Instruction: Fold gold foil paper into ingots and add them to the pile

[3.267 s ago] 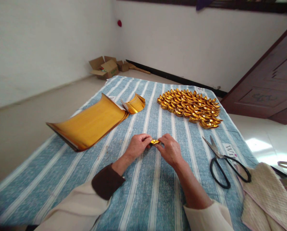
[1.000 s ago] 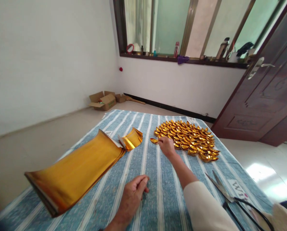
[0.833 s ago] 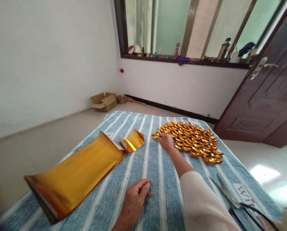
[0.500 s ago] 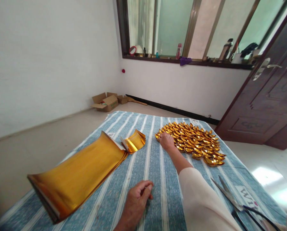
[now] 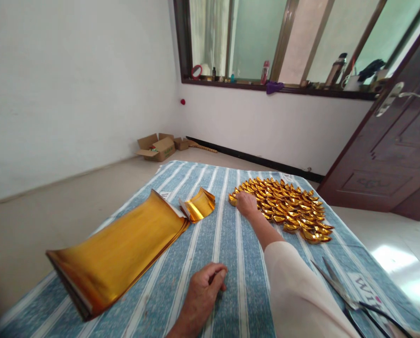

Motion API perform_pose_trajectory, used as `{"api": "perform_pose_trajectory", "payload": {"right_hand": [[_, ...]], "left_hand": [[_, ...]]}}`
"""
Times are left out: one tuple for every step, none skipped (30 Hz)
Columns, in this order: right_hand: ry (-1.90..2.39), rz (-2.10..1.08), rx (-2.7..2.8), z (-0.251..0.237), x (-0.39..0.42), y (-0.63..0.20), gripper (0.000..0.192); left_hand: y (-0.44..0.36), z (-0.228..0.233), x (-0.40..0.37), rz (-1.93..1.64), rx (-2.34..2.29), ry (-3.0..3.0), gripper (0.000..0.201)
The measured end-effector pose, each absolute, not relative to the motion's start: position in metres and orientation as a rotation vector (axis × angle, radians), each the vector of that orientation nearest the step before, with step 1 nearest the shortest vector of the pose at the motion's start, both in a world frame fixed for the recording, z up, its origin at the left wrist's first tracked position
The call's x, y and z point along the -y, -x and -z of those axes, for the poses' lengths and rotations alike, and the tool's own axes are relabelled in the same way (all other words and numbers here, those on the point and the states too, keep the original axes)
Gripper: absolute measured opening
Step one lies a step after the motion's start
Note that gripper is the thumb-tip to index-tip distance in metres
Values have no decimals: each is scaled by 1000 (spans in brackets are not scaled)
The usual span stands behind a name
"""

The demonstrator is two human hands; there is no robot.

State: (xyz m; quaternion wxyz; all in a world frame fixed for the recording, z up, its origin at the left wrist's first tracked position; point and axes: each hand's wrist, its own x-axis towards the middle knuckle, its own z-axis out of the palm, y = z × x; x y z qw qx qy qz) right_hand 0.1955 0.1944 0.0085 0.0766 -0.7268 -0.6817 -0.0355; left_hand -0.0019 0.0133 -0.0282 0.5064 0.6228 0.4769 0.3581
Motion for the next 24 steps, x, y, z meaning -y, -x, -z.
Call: {"api": "perform_pose_trajectory", "payload": {"right_hand": [[2179, 108, 2038, -9, -194, -195, 27], [2178, 108, 2030, -9, -193, -195, 27], [2177, 106, 2021, -10, -192, -194, 28], [2174, 104, 2010, -10, -190, -193, 28], [2170, 100, 1999, -10, -188, -192, 28], [2163, 94, 1989, -11, -184, -190, 28], [2154, 87, 1980, -10, -180, -188, 29], [2144, 76, 1975, -10, -173, -184, 29], [2128, 62, 1976, -8, -165, -180, 30], [2112, 45, 1980, -6, -155, -175, 30], [2095, 23, 1989, -3, -143, -169, 29], [2083, -2, 1999, 0, -130, -163, 28], [2076, -30, 2005, 4, -117, -156, 26], [2074, -60, 2006, 8, -103, -149, 25], [2073, -87, 2003, 11, -90, -143, 24], [2077, -113, 1992, 14, -78, -137, 23], [2090, -134, 1969, 17, -68, -132, 23], [2105, -152, 1941, 19, -60, -128, 23], [2124, -166, 1907, 20, -53, -125, 23], [2142, -177, 1870, 20, -48, -123, 24], [2159, -185, 1832, 20, -44, -122, 24], [2177, -191, 1794, 21, -41, -121, 24], [2192, -195, 1756, 21, -39, -121, 24], [2206, -198, 1721, 21, -38, -121, 24]], "left_hand": [[2, 29, -13, -864, -1151, -1506, 29], [2, 29, -13, -863, -1153, -1510, 29], [2, 29, -13, -863, -1155, -1514, 29], [2, 29, -13, -864, -1159, -1517, 29], [2, 29, -13, -868, -1162, -1519, 28], [2, 29, -12, -873, -1163, -1517, 28], [2, 28, -12, -883, -1164, -1511, 28], [2, 27, -12, -895, -1163, -1502, 28], [2, 27, -12, -908, -1163, -1490, 28], [2, 27, -12, -920, -1164, -1476, 29], [2, 27, -12, -931, -1168, -1459, 29], [2, 27, -12, -941, -1174, -1441, 30], [2, 28, -13, -953, -1180, -1425, 31], [2, 29, -13, -971, -1185, -1417, 32], [2, 30, -13, -996, -1186, -1420, 33], [1, 32, -13, -1031, -1183, -1439, 33], [1, 34, -13, -1074, -1173, -1473, 33], [0, 35, -12, -1122, -1159, -1517, 33], [-2, 37, -11, -1171, -1144, -1562, 32], [-3, 38, -9, -1218, -1128, -1607, 32], [-5, 39, -7, -1258, -1113, -1653, 32], [-7, 40, -5, -1292, -1099, -1696, 31], [-8, 40, -4, -1318, -1089, -1737, 30], [-10, 41, -2, -1335, -1082, -1775, 29]]}}
